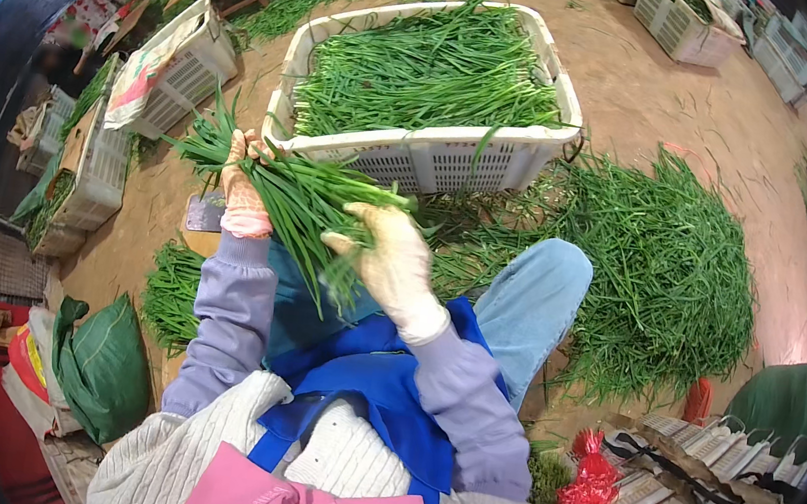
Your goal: The person gathers green onions from a basket, aligns them by hand, and ties them into bundles using rubber bands. The person then places the finished bundles on a wooden board and repeats the process.
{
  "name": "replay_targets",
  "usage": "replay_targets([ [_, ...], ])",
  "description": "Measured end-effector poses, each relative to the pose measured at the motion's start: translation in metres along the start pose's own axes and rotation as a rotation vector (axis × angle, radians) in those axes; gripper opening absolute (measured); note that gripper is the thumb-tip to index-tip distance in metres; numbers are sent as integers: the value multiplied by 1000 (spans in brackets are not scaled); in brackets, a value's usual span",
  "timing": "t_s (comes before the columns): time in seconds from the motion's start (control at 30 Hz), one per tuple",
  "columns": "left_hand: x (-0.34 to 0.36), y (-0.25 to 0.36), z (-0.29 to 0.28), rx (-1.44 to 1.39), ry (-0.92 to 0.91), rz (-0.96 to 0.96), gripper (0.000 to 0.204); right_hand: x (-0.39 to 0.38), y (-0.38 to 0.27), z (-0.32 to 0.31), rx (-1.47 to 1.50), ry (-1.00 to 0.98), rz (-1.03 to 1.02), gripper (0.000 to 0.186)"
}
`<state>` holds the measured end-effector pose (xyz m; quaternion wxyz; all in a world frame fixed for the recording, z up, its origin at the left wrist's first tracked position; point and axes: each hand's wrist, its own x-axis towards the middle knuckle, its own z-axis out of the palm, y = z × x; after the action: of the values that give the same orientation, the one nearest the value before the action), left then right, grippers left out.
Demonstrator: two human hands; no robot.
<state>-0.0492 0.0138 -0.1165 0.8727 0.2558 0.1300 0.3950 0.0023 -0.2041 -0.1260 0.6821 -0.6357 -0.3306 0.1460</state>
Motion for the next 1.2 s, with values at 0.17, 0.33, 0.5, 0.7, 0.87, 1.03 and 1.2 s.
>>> replay_targets([
  [0.17, -8, -1, 16, 77, 145, 0, 24, 10, 8, 13, 359, -10, 275, 14],
  [0.33, 14, 25, -33, 0, 193, 114, 23, -24, 28, -69, 1049, -28, 363, 21],
  [0.5, 18, 33, -35, 49, 318, 216, 24, -20, -9, -93, 643, 206, 322, 19],
  [0.7, 4, 6, -13, 55, 184, 145, 22, 14, 7, 5, -479, 129, -45, 28],
  [0.87, 8, 22, -16, 109, 300, 202, 25, 22, 35, -19, 305, 215, 287, 6],
  [1.03, 8, 18, -14, 74, 300, 207, 26, 28, 28, -45, 397, 320, 308, 8],
  [1.2, -5, -16, 3, 150, 203, 100, 25, 38, 30, 38, -596, 31, -94, 45],
])
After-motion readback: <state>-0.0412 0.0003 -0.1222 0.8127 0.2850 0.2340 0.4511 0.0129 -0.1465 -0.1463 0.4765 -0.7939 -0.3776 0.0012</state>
